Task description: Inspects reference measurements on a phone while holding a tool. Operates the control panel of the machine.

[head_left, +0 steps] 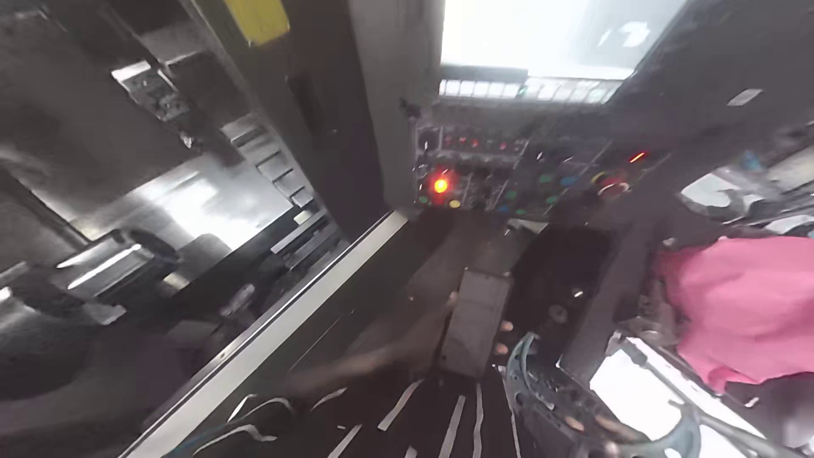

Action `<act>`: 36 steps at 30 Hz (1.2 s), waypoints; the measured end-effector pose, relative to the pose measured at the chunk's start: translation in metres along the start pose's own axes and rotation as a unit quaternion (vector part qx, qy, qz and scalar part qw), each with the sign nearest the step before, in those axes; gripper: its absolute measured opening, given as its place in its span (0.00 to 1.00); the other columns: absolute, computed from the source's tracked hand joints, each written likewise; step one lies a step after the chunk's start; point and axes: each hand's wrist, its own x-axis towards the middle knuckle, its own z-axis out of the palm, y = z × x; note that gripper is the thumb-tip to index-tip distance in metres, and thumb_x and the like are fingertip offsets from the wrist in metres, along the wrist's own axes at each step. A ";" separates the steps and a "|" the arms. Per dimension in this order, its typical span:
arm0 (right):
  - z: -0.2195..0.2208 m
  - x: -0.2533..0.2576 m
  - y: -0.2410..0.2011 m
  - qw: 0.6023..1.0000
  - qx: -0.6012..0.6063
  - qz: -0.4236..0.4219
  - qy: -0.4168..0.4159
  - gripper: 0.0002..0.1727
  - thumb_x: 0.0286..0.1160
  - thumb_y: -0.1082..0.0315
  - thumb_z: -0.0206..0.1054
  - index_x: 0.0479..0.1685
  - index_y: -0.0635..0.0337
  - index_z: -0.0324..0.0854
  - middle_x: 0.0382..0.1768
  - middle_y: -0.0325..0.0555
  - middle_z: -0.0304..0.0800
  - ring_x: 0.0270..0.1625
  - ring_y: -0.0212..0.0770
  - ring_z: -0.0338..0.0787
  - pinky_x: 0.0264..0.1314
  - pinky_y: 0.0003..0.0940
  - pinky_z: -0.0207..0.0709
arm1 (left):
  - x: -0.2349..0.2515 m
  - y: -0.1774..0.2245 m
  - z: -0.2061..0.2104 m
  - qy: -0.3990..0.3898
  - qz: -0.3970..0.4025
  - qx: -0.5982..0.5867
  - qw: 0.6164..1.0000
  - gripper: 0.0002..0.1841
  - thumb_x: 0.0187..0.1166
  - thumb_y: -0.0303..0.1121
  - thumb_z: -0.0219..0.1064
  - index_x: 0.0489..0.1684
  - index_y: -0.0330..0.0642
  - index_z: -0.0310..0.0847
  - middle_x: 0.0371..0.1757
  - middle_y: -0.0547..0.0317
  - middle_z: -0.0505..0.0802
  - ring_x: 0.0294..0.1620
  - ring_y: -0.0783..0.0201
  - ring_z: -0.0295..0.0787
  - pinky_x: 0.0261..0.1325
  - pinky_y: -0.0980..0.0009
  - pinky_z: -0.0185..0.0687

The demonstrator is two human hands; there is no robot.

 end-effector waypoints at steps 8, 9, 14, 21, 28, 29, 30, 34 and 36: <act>0.038 0.019 -0.016 0.998 -0.012 0.011 -0.063 0.18 0.82 0.66 0.68 0.66 0.54 0.73 0.55 0.35 0.95 0.54 0.42 0.97 0.61 0.41 0.91 | -0.034 0.008 -0.030 -0.040 -0.008 -0.107 0.993 0.42 0.80 0.73 0.47 0.79 0.47 0.74 0.73 0.42 0.86 0.73 0.45 0.85 0.76 0.48 0.80; 0.040 0.021 -0.014 0.998 -0.008 0.013 -0.067 0.17 0.81 0.65 0.69 0.65 0.55 0.75 0.54 0.37 0.96 0.53 0.43 0.97 0.59 0.42 0.92 | -0.038 0.008 -0.033 -0.047 -0.005 -0.113 0.993 0.43 0.80 0.74 0.47 0.80 0.47 0.72 0.75 0.40 0.84 0.74 0.43 0.83 0.76 0.47 0.79; 0.060 0.025 -0.013 0.995 -0.045 0.032 -0.082 0.20 0.76 0.52 0.74 0.62 0.49 0.80 0.49 0.32 0.96 0.44 0.34 0.96 0.43 0.26 0.92 | -0.061 0.009 -0.050 -0.019 0.004 -0.096 0.995 0.42 0.83 0.72 0.42 0.83 0.48 0.69 0.74 0.42 0.85 0.72 0.46 0.85 0.74 0.49 0.82; 0.093 0.027 -0.012 0.992 -0.044 0.031 -0.114 0.20 0.77 0.53 0.73 0.64 0.48 0.80 0.49 0.32 0.97 0.47 0.34 0.97 0.50 0.29 0.93 | -0.086 0.025 -0.070 0.014 -0.003 -0.093 0.996 0.41 0.78 0.76 0.46 0.77 0.55 0.77 0.69 0.54 0.90 0.66 0.57 0.90 0.66 0.57 0.89; 0.135 0.028 -0.012 0.991 -0.037 0.044 -0.119 0.22 0.75 0.53 0.74 0.64 0.49 0.80 0.51 0.33 0.97 0.46 0.36 0.97 0.49 0.29 0.93 | -0.109 0.050 -0.094 0.091 0.012 -0.046 0.995 0.43 0.79 0.75 0.44 0.70 0.45 0.79 0.62 0.53 0.92 0.65 0.58 0.90 0.70 0.57 0.85; 0.141 0.025 -0.012 0.992 -0.040 0.048 -0.114 0.22 0.75 0.54 0.74 0.65 0.49 0.79 0.52 0.33 0.96 0.46 0.35 0.96 0.48 0.28 0.92 | -0.112 0.048 -0.101 0.120 0.006 -0.036 0.992 0.44 0.78 0.77 0.43 0.68 0.46 0.79 0.59 0.56 0.93 0.62 0.60 0.91 0.67 0.59 0.87; 0.147 0.022 -0.013 0.992 -0.043 0.054 -0.107 0.22 0.75 0.55 0.74 0.66 0.49 0.79 0.53 0.32 0.96 0.47 0.34 0.96 0.48 0.29 0.92 | -0.115 0.047 -0.107 0.124 -0.003 -0.060 0.990 0.46 0.75 0.78 0.47 0.69 0.43 0.79 0.60 0.51 0.92 0.62 0.56 0.90 0.67 0.54 0.86; 0.172 0.017 -0.016 0.993 -0.044 0.064 -0.092 0.20 0.74 0.58 0.75 0.64 0.45 0.80 0.51 0.27 0.96 0.47 0.30 0.95 0.48 0.26 0.92 | -0.120 0.060 -0.125 0.102 -0.030 -0.079 0.991 0.53 0.69 0.83 0.47 0.72 0.40 0.77 0.64 0.44 0.89 0.65 0.49 0.88 0.69 0.49 0.85; 0.183 0.015 -0.016 0.993 -0.034 0.056 -0.096 0.19 0.75 0.58 0.74 0.64 0.43 0.80 0.51 0.27 0.96 0.47 0.30 0.96 0.49 0.24 0.91 | -0.120 0.065 -0.133 0.048 -0.018 -0.098 0.994 0.52 0.71 0.82 0.45 0.74 0.41 0.78 0.69 0.42 0.88 0.70 0.45 0.86 0.73 0.46 0.82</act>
